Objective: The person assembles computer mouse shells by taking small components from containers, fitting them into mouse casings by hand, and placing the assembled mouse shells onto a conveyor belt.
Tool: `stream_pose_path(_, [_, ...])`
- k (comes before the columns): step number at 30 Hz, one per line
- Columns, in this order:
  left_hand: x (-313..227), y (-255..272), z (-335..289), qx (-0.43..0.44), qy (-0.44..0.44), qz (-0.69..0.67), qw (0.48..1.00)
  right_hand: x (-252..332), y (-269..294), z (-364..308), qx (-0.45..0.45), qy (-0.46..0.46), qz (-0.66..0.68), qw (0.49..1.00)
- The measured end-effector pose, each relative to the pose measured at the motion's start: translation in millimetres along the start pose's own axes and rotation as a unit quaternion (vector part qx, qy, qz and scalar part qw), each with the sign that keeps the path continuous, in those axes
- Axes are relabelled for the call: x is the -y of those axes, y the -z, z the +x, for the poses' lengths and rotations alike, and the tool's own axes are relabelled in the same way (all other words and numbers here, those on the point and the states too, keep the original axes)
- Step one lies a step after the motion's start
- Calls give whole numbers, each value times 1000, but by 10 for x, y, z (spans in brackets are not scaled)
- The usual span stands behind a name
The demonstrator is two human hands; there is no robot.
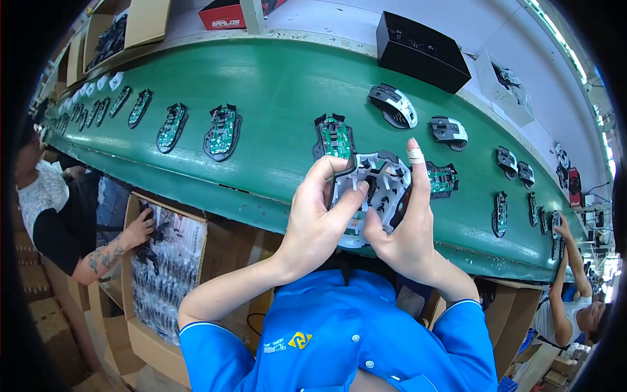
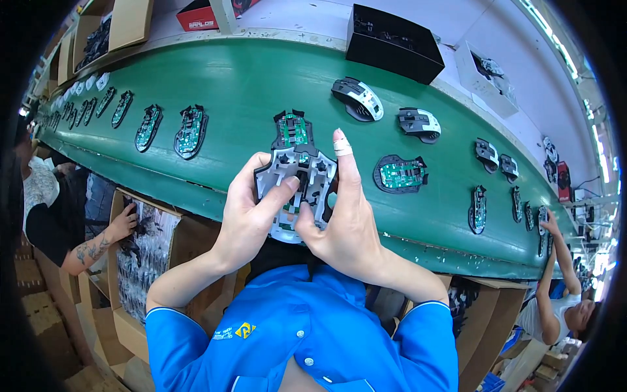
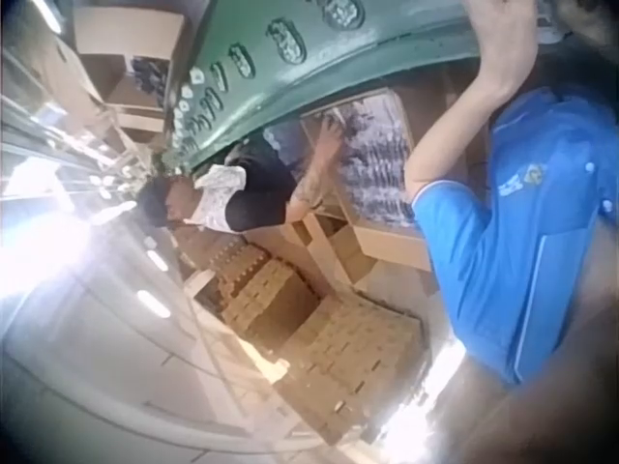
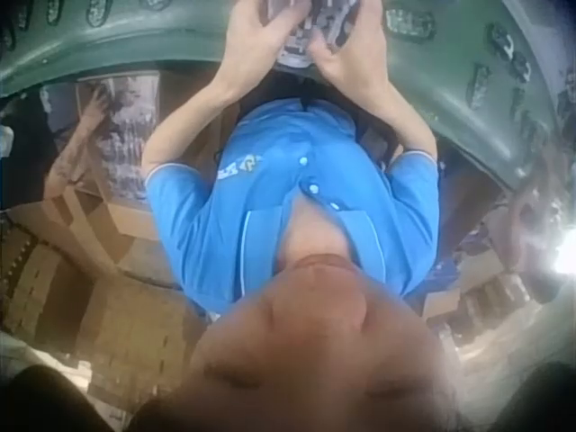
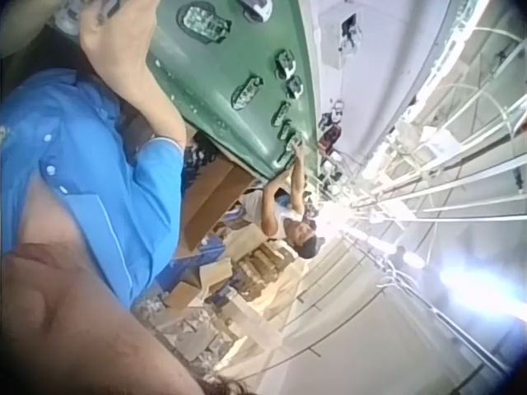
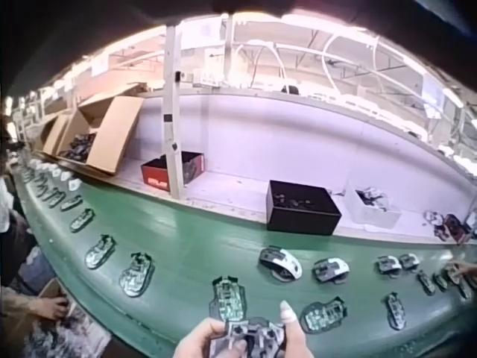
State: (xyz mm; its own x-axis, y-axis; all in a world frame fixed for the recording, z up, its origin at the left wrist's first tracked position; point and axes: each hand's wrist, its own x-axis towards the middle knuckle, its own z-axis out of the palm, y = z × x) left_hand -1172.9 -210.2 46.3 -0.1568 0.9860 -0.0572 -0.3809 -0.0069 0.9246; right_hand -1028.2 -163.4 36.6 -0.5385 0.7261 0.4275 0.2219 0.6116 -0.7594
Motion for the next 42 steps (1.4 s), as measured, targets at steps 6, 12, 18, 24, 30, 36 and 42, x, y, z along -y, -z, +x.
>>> stream_pose_path(6, [66, 28, -22, 2, -1, 22, 1000, 36, 17, 3, 17, -48, 20, 998])
stream_pose_path(12, [130, 84, -75, 35, -196, 211, 957, -4, 74, 44, -32, 23, 51, 998])
stream_pose_path(18, [79, 96, -108, 39, -212, 274, 937, 10, 56, 26, -44, -11, 95, 994])
stream_pose_path(24, [65, 69, -108, 9, -218, 306, 927, 5, 2, -3, -68, 21, 44, 997])
stream_pose_path(30, [85, 89, -152, 13, -224, 302, 927, 23, -46, -43, -88, 19, 42, 995])
stream_pose_path(36, [74, 93, -165, 22, -222, 299, 928, -31, -87, -88, -95, 17, 78, 992])
stream_pose_path(42, [69, 123, -127, 25, -220, 300, 928, -43, -94, -92, -81, -8, 78, 994])
